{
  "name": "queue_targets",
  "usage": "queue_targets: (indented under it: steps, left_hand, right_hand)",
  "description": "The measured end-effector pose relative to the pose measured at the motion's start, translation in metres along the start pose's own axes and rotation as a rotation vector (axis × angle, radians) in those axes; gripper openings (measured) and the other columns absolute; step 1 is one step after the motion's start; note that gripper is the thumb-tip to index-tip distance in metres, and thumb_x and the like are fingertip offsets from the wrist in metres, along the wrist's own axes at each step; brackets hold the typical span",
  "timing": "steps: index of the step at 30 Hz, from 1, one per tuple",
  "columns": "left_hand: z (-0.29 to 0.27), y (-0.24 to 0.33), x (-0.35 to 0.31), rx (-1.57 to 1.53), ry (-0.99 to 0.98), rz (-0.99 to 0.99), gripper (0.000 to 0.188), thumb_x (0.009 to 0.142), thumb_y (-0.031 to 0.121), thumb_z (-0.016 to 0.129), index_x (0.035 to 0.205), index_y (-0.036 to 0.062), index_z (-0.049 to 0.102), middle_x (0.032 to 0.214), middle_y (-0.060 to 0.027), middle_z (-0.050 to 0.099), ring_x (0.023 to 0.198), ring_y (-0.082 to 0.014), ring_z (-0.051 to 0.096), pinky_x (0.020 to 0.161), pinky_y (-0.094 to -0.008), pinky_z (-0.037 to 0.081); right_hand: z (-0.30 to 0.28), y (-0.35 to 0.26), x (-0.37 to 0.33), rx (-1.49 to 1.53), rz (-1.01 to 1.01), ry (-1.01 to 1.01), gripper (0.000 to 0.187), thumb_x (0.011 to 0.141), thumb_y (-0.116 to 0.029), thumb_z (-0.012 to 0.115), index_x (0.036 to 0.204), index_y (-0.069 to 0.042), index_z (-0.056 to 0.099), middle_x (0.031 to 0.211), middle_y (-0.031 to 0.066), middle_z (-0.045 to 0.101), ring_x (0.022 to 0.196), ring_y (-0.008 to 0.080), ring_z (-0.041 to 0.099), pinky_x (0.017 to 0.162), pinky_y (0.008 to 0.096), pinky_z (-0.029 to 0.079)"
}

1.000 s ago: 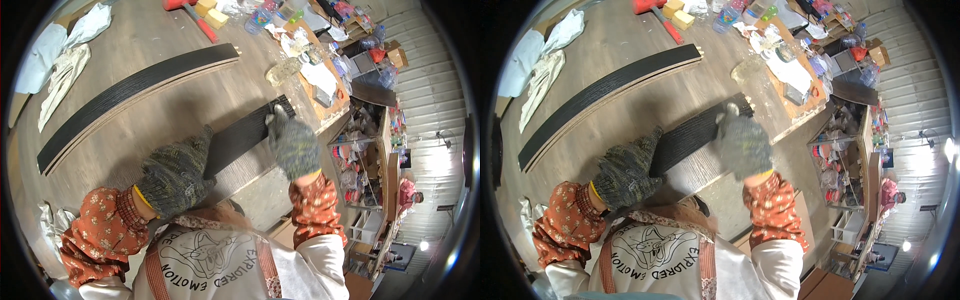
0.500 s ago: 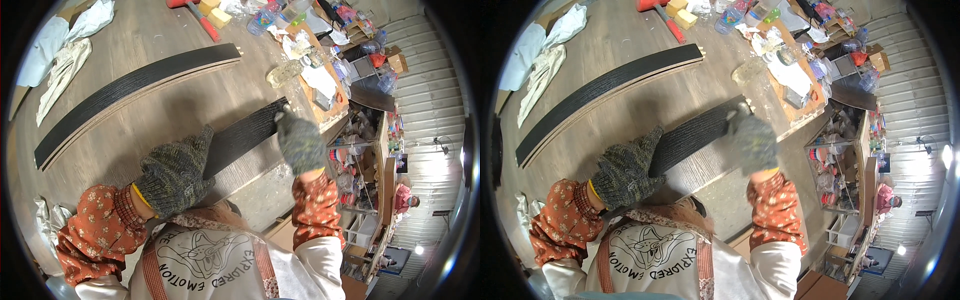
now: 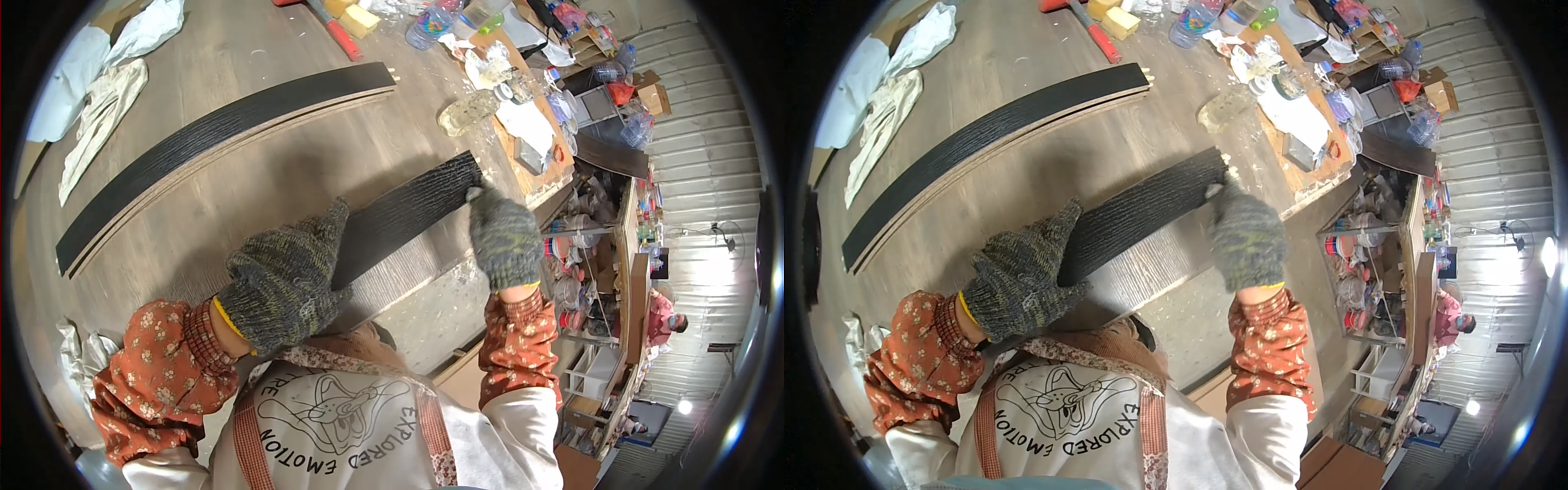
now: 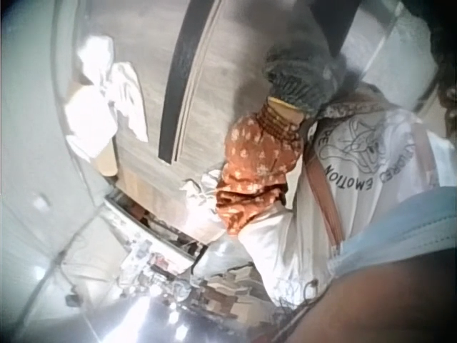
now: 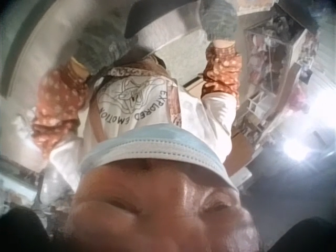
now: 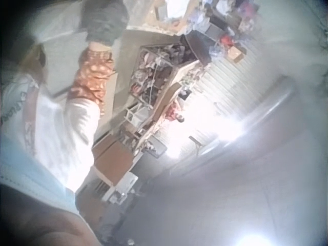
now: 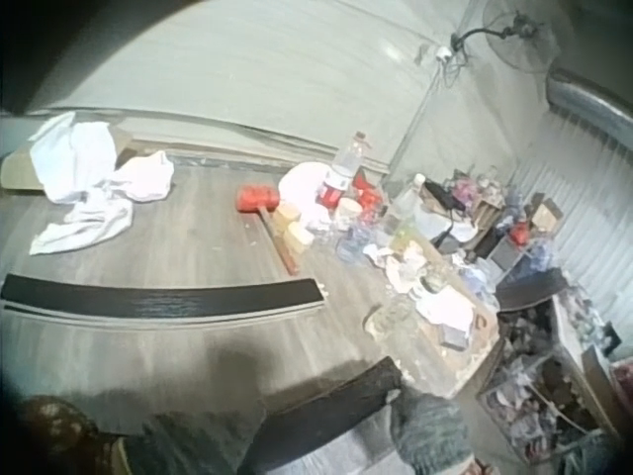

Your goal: The person wipes multiple dark wood furniture slats with a white cloth, applying a liquid from a small bottle, and handles them one at a time on a workbench.

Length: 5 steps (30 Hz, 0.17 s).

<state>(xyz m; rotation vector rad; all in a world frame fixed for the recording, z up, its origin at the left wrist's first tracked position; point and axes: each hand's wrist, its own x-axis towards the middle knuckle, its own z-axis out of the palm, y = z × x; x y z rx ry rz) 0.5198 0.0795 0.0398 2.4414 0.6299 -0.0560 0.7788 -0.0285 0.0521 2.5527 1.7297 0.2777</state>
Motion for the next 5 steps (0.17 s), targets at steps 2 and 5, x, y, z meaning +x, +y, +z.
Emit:
queue_targets:
  steps: [2, 5]
  left_hand:
    - [0.000, 0.001, 0.000, 0.042, -0.037, -0.018, 0.087, 0.080, 0.034, 0.068, 0.144, -0.0008, 0.021, 0.125, -0.0275, 0.051, 0.109, -0.0393, 0.056, 0.093, -0.0482, 0.044]
    - [-0.003, 0.007, -0.001, 0.042, -0.065, -0.059, 0.091, 0.080, 0.039, 0.068, 0.146, 0.0009, 0.018, 0.127, -0.0282, 0.050, 0.110, -0.0408, 0.055, 0.095, -0.0487, 0.044]
  right_hand:
    - [0.000, -0.014, -0.011, -0.014, 0.070, -0.023, 0.039, 0.093, -0.035, 0.052, 0.116, -0.006, 0.062, 0.066, 0.0151, 0.061, 0.059, 0.0294, 0.060, 0.056, 0.0396, 0.047]
    - [-0.002, -0.001, 0.001, 0.022, 0.168, -0.075, 0.039, 0.094, -0.036, 0.052, 0.122, -0.011, 0.060, 0.074, 0.0194, 0.066, 0.065, 0.0236, 0.066, 0.062, 0.0400, 0.050]
